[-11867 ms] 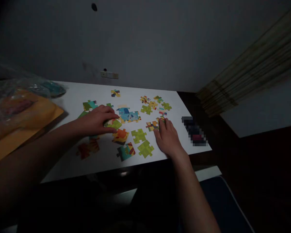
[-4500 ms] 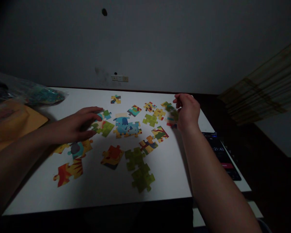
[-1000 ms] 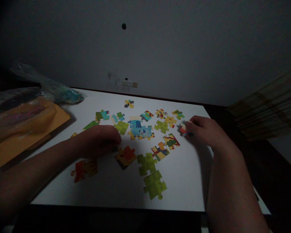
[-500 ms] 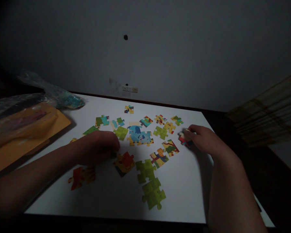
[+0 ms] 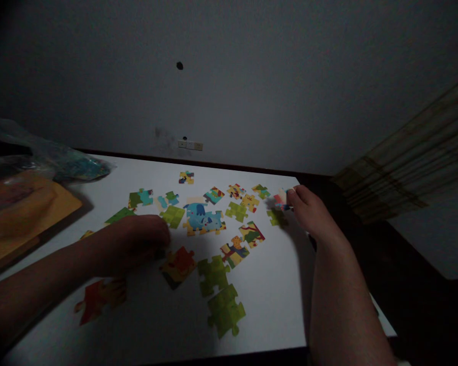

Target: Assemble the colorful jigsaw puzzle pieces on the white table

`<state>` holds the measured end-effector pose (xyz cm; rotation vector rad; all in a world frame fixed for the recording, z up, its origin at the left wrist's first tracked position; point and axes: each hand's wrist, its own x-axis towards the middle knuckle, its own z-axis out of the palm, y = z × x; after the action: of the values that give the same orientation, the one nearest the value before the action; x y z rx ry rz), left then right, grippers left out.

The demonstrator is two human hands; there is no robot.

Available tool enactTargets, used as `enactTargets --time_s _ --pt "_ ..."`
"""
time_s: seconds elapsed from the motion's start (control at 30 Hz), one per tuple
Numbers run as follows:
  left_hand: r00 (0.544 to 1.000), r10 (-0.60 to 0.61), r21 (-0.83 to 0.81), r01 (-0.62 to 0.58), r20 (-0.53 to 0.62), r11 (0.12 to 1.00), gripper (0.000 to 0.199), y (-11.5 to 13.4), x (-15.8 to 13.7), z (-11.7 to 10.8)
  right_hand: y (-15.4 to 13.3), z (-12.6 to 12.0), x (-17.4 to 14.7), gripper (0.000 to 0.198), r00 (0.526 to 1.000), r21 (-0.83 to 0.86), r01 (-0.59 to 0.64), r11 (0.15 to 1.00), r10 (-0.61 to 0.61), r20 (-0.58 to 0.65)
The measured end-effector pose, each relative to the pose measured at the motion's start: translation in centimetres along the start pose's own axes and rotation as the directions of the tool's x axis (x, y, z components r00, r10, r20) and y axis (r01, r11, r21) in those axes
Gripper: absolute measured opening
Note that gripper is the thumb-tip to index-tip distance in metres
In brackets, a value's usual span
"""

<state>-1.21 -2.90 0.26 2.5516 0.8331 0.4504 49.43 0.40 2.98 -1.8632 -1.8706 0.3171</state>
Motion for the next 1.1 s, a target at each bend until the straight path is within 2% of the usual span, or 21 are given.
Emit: enactTargets --time_s 0.1,0.2,0.27,0.43,0.57,0.67,0.77,0.9,1.0,1.1 --pt "1.000 -0.015 0.012 0.014 0.006 1.000 0.022 0.1 0.1 -0.1 -0.4 0.0 0.0 0.041 0.997 0.035 -0.064 0.997 0.065 -0.048" --pt "1.000 -0.026 0.021 0.027 -0.003 0.999 0.020 0.1 0.0 -0.1 -1.0 0.0 -0.2 0.031 0.993 0.140 -0.095 0.986 0.083 0.089" --pt "1.000 -0.025 0.022 0.025 0.000 0.999 0.020 0.2 0.1 -0.1 -1.3 0.0 -0.3 0.029 0.980 0.141 -0.142 0.980 0.119 0.157" --pt "1.000 -0.023 0.014 0.023 0.011 1.000 0.017 0.7 0.4 -0.5 -1.7 0.1 -0.5 0.037 0.962 -0.069 -0.138 0.988 0.150 0.228" --pt "1.000 -0.028 -0.003 0.028 -0.001 1.000 0.017 0.8 0.3 -0.6 -2.0 0.2 -0.7 0.068 0.946 -0.149 -0.189 0.970 0.221 0.237" --pt "0.999 -0.030 -0.010 0.030 -0.015 1.000 0.017 0.4 0.0 -0.3 -2.0 0.0 -0.8 0.069 0.939 -0.114 -0.193 0.975 0.217 0.268" --pt "1.000 -0.017 -0.019 0.017 -0.018 1.000 0.018 -0.1 -0.1 0.0 -1.7 -0.2 -0.7 0.061 0.922 -0.074 -0.202 0.977 0.215 0.322" --pt "1.000 -0.005 -0.028 0.005 -0.022 1.000 0.019 -0.2 0.0 0.1 -0.9 0.0 -0.5 0.047 0.942 -0.057 -0.161 0.985 0.171 0.290" --pt "1.000 -0.017 -0.035 0.017 0.007 0.999 0.018 -0.1 0.1 0.0 -0.5 0.4 -0.4 0.050 0.956 -0.039 -0.170 0.985 0.174 0.237" --pt "0.999 -0.037 -0.026 0.037 0.019 0.999 0.017 0.2 0.2 -0.2 -0.7 0.7 -0.3 0.045 0.981 0.009 -0.103 0.995 0.100 0.167"
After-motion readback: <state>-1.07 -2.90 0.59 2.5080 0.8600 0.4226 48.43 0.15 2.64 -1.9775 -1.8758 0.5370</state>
